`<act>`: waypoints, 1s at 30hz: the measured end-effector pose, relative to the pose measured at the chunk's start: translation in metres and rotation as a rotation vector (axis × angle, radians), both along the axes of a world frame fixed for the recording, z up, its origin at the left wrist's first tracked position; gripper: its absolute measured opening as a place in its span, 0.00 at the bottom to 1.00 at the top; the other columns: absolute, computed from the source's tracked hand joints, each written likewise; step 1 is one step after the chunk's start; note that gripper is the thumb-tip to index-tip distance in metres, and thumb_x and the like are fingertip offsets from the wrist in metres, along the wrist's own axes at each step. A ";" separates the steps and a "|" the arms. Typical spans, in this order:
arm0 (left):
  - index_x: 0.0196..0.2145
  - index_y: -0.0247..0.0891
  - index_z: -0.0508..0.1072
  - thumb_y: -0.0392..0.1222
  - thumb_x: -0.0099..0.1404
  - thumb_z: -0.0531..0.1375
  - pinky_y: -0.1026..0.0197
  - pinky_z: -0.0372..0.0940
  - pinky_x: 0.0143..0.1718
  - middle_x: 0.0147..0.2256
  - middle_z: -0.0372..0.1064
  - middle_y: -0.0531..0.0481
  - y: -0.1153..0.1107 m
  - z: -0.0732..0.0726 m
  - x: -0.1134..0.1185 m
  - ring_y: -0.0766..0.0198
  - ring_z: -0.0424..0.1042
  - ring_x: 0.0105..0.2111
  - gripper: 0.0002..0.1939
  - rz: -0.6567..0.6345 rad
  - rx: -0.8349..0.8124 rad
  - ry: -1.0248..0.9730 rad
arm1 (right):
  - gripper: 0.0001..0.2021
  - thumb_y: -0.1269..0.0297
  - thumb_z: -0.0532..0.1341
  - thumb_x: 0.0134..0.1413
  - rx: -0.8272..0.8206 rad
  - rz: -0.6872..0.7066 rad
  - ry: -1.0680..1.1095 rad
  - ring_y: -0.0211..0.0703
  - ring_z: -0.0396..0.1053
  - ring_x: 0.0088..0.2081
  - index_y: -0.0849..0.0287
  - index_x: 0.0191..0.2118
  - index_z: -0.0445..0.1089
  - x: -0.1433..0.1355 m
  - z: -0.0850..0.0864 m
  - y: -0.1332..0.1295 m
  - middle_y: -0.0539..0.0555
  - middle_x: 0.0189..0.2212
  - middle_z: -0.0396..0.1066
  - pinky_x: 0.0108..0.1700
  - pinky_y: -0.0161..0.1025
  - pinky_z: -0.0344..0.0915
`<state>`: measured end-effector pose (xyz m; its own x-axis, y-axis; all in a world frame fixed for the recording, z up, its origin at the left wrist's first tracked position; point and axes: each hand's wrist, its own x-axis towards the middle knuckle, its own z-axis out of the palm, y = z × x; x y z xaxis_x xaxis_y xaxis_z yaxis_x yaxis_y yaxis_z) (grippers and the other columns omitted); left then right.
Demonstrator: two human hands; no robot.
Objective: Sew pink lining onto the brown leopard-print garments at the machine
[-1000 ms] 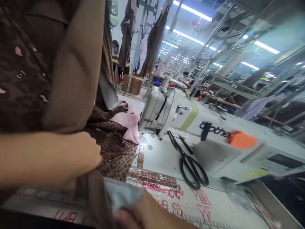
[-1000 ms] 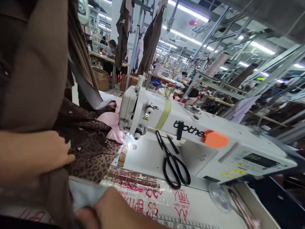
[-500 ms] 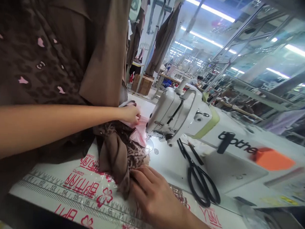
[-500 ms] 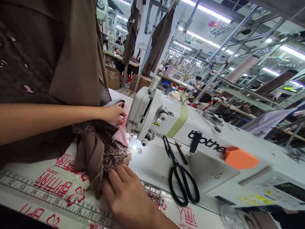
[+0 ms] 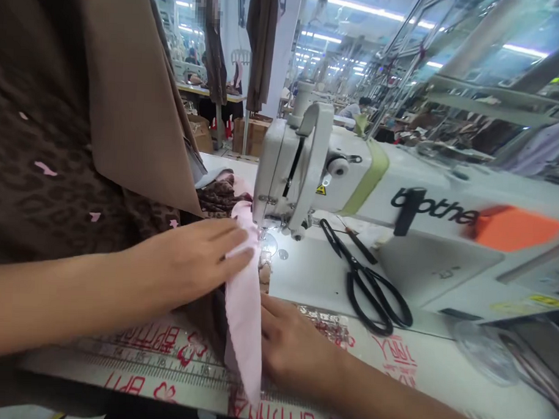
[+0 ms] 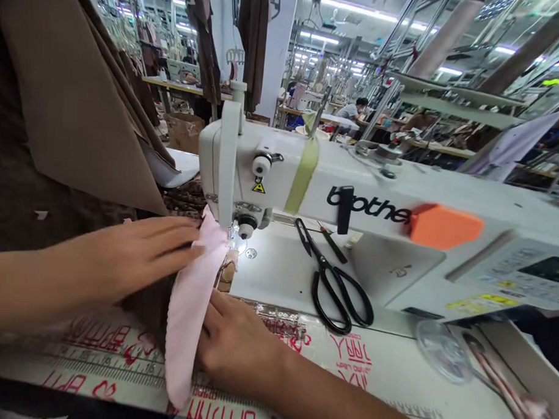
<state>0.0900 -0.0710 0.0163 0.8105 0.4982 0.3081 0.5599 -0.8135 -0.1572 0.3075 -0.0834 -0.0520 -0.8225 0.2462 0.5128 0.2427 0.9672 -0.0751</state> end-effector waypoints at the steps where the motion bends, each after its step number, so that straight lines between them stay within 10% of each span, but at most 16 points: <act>1: 0.52 0.35 0.67 0.31 0.63 0.54 0.50 0.54 0.61 0.54 0.64 0.40 0.006 -0.002 0.006 0.52 0.59 0.59 0.19 -0.093 0.002 0.049 | 0.08 0.74 0.56 0.55 0.003 -0.012 0.013 0.44 0.63 0.32 0.65 0.27 0.70 0.000 -0.001 -0.001 0.58 0.30 0.70 0.30 0.40 0.67; 12: 0.48 0.31 0.67 0.33 0.70 0.49 0.59 0.64 0.54 0.49 0.69 0.40 0.031 -0.053 -0.009 0.61 0.67 0.51 0.12 -0.189 -0.188 -0.254 | 0.17 0.64 0.53 0.62 -0.178 -0.174 -0.092 0.54 0.56 0.58 0.72 0.51 0.65 0.002 0.009 0.006 0.67 0.52 0.64 0.60 0.54 0.55; 22: 0.40 0.32 0.70 0.31 0.70 0.48 0.59 0.68 0.50 0.40 0.74 0.44 0.011 -0.051 0.013 0.63 0.72 0.43 0.11 -0.179 -0.029 -0.323 | 0.09 0.69 0.53 0.61 -0.250 -0.194 -0.017 0.46 0.65 0.44 0.63 0.36 0.71 0.013 0.020 0.023 0.58 0.35 0.71 0.49 0.45 0.63; 30: 0.38 0.31 0.69 0.31 0.70 0.47 0.58 0.67 0.50 0.41 0.72 0.42 0.010 -0.058 0.010 0.61 0.70 0.45 0.11 -0.144 0.002 -0.308 | 0.16 0.73 0.51 0.56 -0.229 -0.328 -0.141 0.43 0.60 0.31 0.60 0.46 0.72 0.016 0.019 0.069 0.55 0.31 0.65 0.33 0.40 0.61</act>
<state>0.1001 -0.0605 -0.0412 0.7414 0.3843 0.5501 0.4604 -0.8877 -0.0005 0.3231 -0.0142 -0.0333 -0.7398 0.6011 0.3024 0.5583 0.7992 -0.2227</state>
